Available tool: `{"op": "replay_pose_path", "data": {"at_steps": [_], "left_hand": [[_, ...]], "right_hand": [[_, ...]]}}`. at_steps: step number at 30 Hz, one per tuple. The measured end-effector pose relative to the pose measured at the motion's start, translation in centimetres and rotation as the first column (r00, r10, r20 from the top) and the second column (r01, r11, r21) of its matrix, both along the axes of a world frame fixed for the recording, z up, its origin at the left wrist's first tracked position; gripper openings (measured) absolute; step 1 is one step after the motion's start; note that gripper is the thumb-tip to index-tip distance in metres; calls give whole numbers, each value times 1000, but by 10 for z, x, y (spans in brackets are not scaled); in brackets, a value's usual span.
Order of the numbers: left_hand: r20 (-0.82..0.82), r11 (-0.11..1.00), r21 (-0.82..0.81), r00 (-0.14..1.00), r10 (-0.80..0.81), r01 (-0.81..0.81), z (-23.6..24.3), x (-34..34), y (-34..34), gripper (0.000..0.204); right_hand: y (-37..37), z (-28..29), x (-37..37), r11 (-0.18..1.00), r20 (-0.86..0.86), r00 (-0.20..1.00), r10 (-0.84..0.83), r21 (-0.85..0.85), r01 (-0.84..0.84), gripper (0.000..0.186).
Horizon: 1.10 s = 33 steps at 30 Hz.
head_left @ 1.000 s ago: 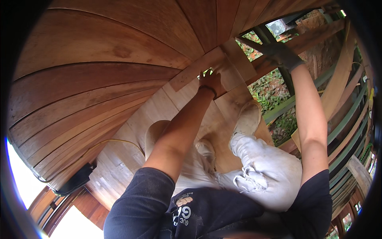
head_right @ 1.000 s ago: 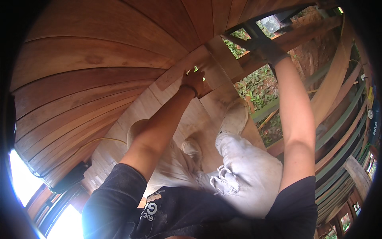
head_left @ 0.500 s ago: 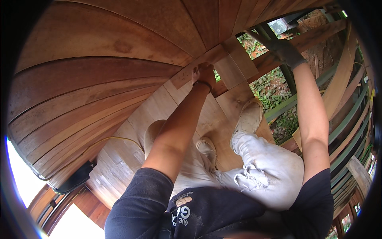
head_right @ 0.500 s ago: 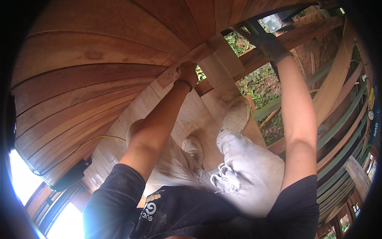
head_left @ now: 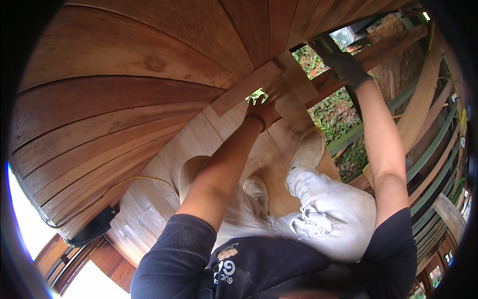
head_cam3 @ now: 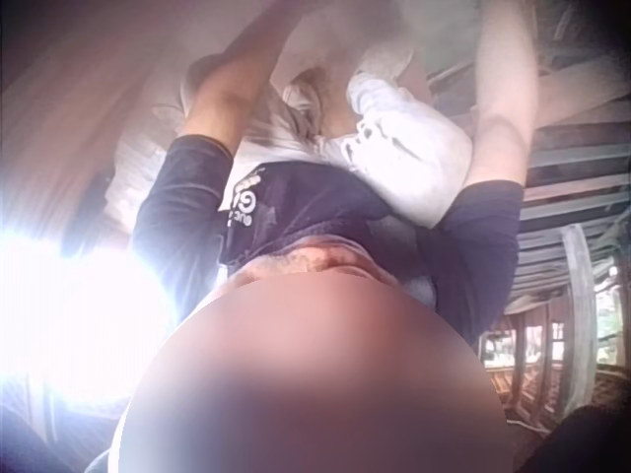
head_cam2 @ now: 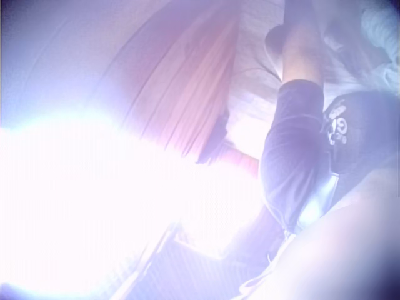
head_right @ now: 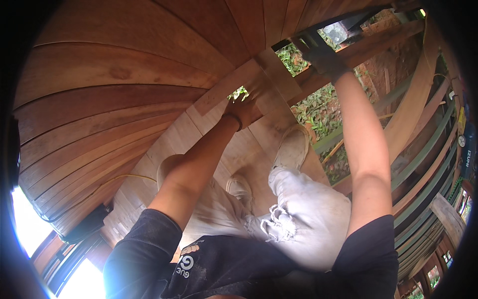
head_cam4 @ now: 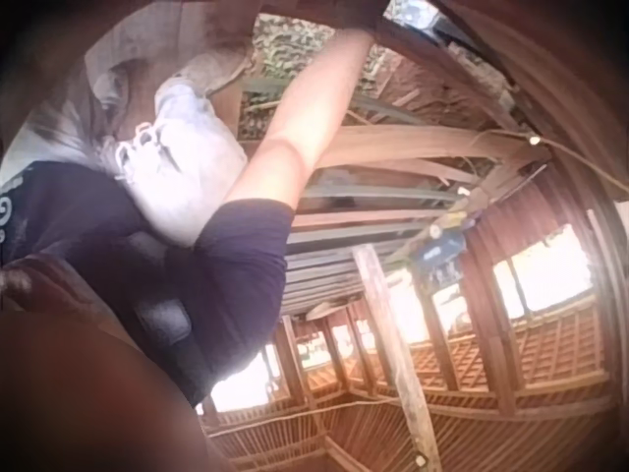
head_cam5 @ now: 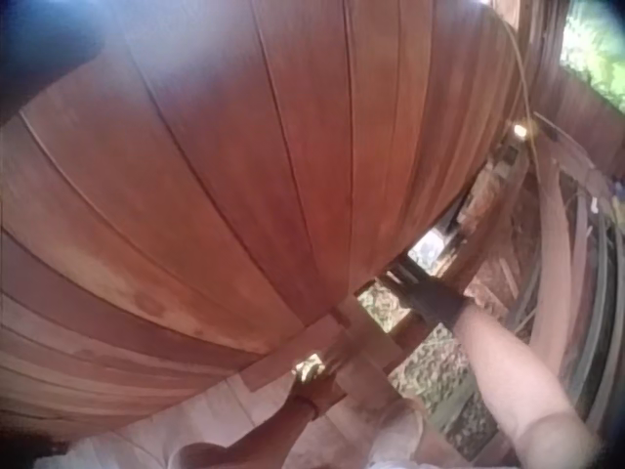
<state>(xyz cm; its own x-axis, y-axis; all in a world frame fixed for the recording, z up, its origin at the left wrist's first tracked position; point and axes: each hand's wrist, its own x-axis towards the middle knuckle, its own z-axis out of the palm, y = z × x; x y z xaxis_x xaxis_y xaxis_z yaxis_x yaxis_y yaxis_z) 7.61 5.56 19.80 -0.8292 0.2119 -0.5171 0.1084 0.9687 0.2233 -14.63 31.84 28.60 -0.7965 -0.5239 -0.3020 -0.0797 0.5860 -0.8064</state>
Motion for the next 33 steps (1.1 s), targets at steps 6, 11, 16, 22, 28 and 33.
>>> {"op": "replay_pose_path", "data": {"at_steps": [6,11,16,22,28,33], "left_hand": [[77,999,-47,997,-14,18,1,-5,2,68],[50,1000,-3,998,27,-27,1,-1,0,64],[32,999,1,998,50,-50,2,0,3,67],[83,986,-154,995,-48,60,11,-10,7,74],[176,996,2,981,82,-84,22,-13,6,67],[189,997,42,980,61,-70,28,-15,4,61]], "right_hand": [[0,-9,-11,986,337,938,-83,166,27,48],[-8,6,-6,970,382,924,-32,-209,120,83],[-27,11,8,989,340,935,-103,134,60,86],[11,-15,-13,930,-375,851,367,173,-325,76],[0,-66,-25,845,-539,671,509,459,-273,86],[9,-37,-27,997,227,972,51,44,-62,80]]}}
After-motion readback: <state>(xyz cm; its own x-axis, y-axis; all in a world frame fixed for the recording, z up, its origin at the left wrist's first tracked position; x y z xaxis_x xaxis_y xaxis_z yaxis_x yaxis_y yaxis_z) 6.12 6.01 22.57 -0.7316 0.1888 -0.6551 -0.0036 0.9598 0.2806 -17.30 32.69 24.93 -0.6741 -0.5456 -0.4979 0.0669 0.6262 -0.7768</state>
